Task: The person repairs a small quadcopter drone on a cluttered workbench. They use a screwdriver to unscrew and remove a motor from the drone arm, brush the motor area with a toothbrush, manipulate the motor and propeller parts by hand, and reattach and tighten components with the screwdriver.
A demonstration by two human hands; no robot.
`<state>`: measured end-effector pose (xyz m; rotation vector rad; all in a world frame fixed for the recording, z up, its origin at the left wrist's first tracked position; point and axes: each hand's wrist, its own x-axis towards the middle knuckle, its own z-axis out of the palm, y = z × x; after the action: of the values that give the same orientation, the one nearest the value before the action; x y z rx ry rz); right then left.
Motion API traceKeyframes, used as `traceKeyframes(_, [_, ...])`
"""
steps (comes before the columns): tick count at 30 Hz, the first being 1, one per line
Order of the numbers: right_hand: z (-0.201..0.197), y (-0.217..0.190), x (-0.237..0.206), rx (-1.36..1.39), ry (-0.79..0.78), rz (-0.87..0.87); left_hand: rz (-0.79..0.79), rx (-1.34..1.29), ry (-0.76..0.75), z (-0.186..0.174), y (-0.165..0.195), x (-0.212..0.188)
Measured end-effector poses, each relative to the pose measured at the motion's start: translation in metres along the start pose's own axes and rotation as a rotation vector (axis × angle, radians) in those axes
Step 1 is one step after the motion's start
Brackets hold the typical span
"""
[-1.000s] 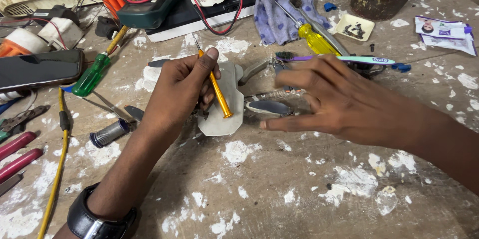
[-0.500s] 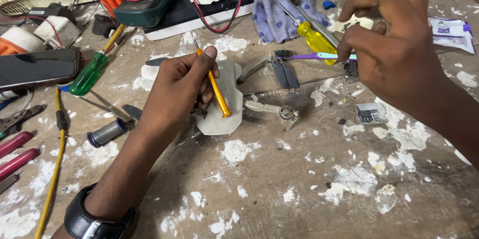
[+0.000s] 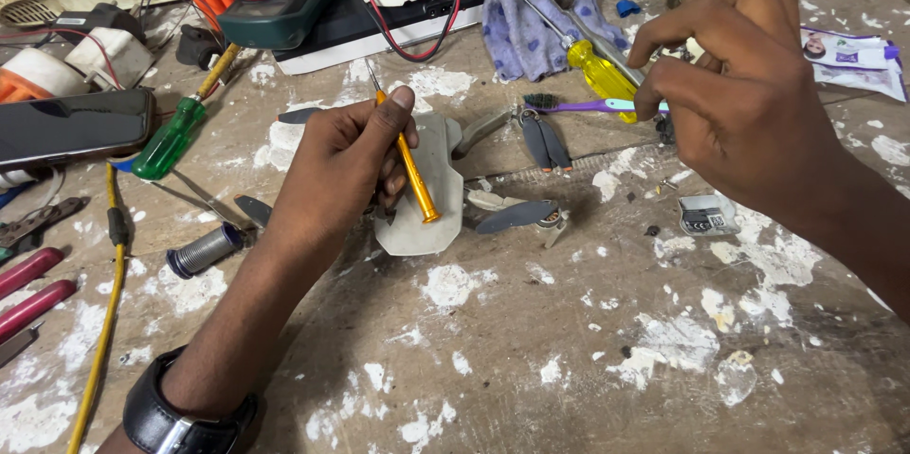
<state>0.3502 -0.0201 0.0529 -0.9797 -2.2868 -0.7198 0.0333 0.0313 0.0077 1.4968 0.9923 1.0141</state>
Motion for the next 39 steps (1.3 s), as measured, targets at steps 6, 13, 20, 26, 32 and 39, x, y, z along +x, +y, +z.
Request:
traceKeyframes(6, [0.006, 0.012, -0.004, -0.005, -0.116, -0.034, -0.019, 0.045, 0.013, 0.0, 0.001, 0.0])
traceKeyframes(13, [0.015, 0.055, -0.017, 0.399, -0.805, 0.16, -0.012, 0.033, 0.007, 0.0, 0.0, 0.0])
traceKeyframes(20, [0.015, 0.057, -0.021, 0.68, -0.952, 0.089, -0.007, 0.084, 0.018, -0.002, 0.004, -0.003])
traceKeyframes(26, [0.018, 0.033, -0.02, 0.462, -1.187, 0.233, -0.011, 0.106, 0.019, -0.003, 0.006, -0.005])
traceKeyframes(32, [0.02, 0.034, -0.025, 0.591, -1.02, 0.049, -0.023, 0.139, 0.029, -0.002, 0.009, -0.007])
traceKeyframes(39, [0.02, 0.034, -0.022, 0.556, -1.142, 0.186, -0.026, 0.146, 0.033, -0.002, 0.01, -0.007])
